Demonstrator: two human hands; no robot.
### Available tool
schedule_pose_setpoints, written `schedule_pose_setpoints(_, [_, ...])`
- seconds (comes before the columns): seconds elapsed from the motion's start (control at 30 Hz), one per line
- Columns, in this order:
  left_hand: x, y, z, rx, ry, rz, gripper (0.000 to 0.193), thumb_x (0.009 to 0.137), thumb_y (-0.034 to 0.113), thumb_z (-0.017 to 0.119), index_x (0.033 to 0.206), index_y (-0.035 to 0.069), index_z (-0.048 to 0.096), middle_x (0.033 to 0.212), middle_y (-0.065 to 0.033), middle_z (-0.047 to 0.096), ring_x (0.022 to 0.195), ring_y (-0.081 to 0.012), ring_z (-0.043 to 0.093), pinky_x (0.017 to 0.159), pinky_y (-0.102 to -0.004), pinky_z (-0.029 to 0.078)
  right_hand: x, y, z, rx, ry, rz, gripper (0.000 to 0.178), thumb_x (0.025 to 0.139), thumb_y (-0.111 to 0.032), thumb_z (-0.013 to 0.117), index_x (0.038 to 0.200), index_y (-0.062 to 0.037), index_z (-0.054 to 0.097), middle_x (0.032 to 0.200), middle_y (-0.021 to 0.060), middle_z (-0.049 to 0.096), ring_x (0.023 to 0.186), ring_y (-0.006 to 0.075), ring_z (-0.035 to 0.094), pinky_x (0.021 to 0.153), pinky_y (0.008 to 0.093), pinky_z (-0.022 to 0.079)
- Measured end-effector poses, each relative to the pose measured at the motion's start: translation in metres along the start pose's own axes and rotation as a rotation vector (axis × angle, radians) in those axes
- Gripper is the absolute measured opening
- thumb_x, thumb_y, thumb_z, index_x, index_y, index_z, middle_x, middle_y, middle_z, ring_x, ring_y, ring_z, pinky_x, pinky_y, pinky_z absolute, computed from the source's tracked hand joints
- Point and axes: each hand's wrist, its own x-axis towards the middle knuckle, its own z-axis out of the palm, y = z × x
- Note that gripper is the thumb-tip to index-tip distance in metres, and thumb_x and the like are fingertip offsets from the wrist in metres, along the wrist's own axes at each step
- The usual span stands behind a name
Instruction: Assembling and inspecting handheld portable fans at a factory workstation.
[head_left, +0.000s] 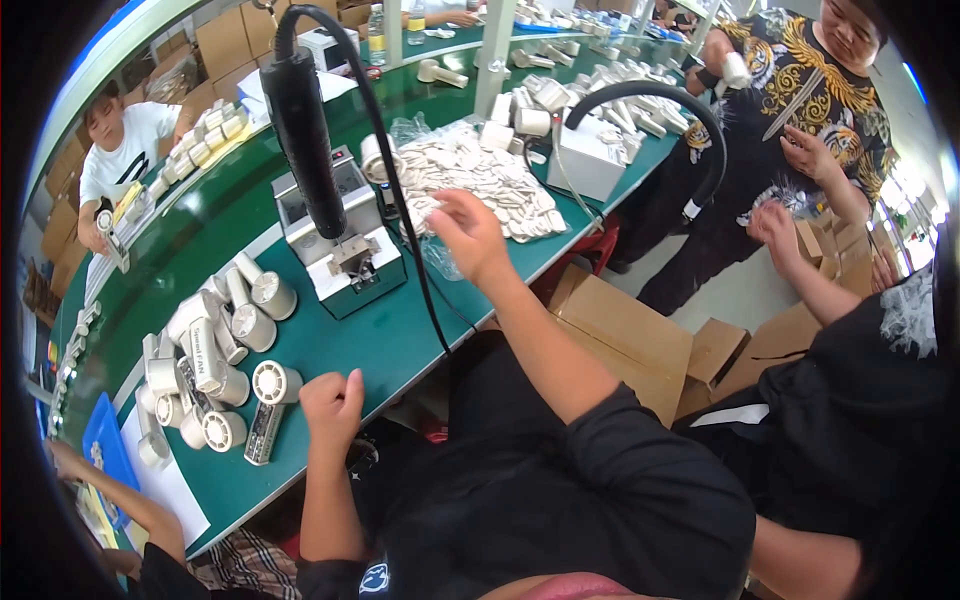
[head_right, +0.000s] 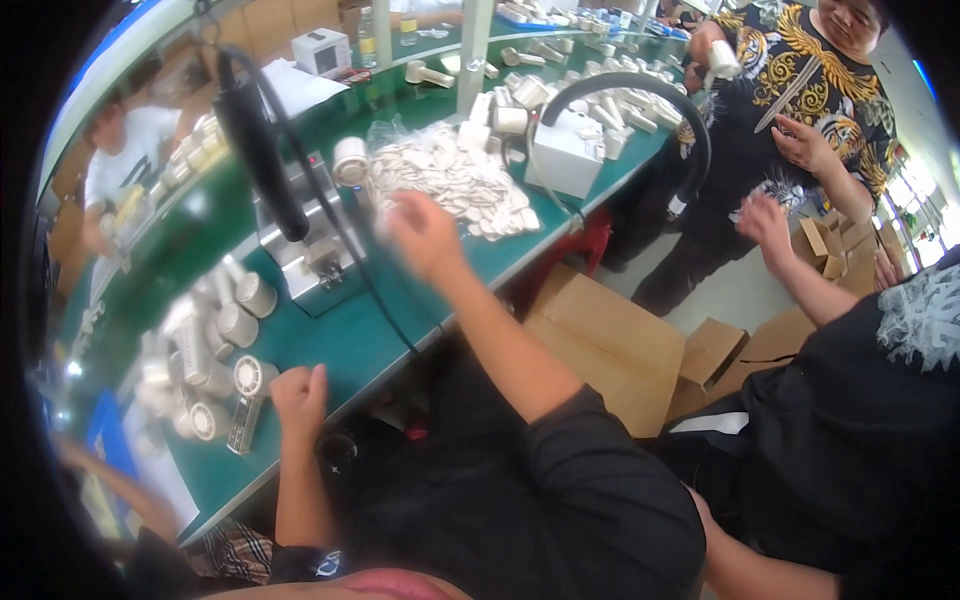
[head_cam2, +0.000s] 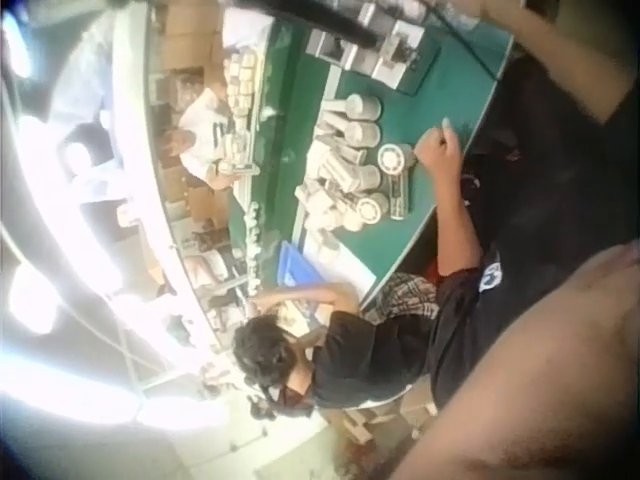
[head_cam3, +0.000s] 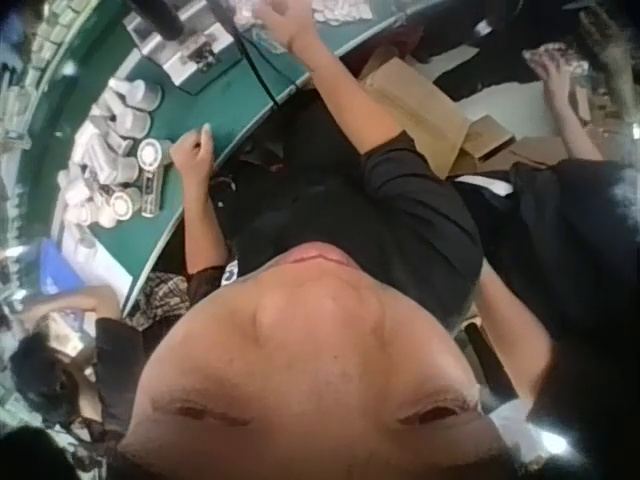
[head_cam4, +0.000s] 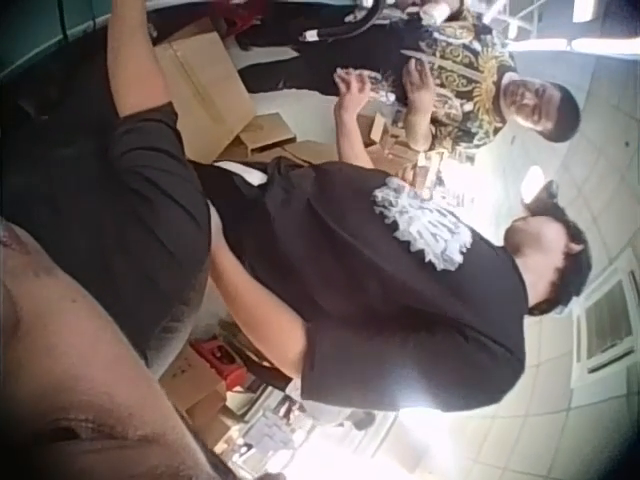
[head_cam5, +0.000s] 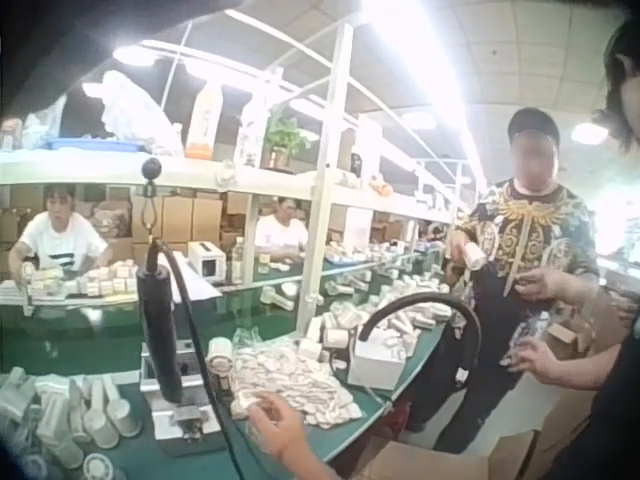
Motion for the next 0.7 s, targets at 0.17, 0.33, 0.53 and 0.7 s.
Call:
schedule_pose_setpoints(0.17, [-0.004,-0.008,0.007,0.056,-0.045,-0.211,0.031,0.075,0.005,0.064,0.054,-0.001,0.043,0.051,-0.0117,0.041,0.045,-0.0235,0.038,0.044,-0.0344,0.028,-0.02,0.044,-0.026,-0.355,0.206,-0.019,0.017,0.082,-0.016,0.061,0.091,-0.0015,0.062,0.066,0.0054,0.058,0.06,0.0103,0.052,0.055,0.0239,0.042])
schedule_pose_setpoints(0.33, [0.0,-0.014,0.012,0.015,-0.017,-0.189,0.026,0.076,0.005,0.063,0.057,-0.002,0.046,0.062,-0.0102,0.051,0.058,-0.0234,0.046,0.053,-0.0332,0.036,-0.018,0.042,-0.026,-0.53,0.068,0.081,0.02,0.08,-0.023,0.061,0.09,-0.0058,0.064,0.068,0.0137,0.061,0.06,0.0274,0.058,0.057,0.0357,0.045])
schedule_pose_setpoints(0.53, [0.004,-0.006,0.012,-0.005,-0.072,-0.151,0.021,0.075,0.003,0.064,0.058,-0.001,0.051,0.068,-0.0095,0.054,0.067,-0.0246,0.05,0.059,-0.0324,0.04,-0.019,0.026,-0.022,-0.758,-0.175,0.103,0.022,0.08,-0.028,0.056,0.089,-0.0087,0.064,0.073,0.0158,0.062,0.071,0.0339,0.06,0.063,0.0419,0.046])
schedule_pose_setpoints(0.7, [0.003,-0.009,0.011,0.022,-0.108,-0.099,0.019,0.073,0.004,0.065,0.059,-0.001,0.053,0.07,-0.0088,0.055,0.068,-0.0246,0.051,0.06,-0.0334,0.04,-0.018,0.029,-0.023,-0.727,-0.147,0.131,0.022,0.079,-0.027,0.058,0.088,-0.0082,0.064,0.074,0.015,0.062,0.071,0.0331,0.059,0.063,0.0409,0.046])
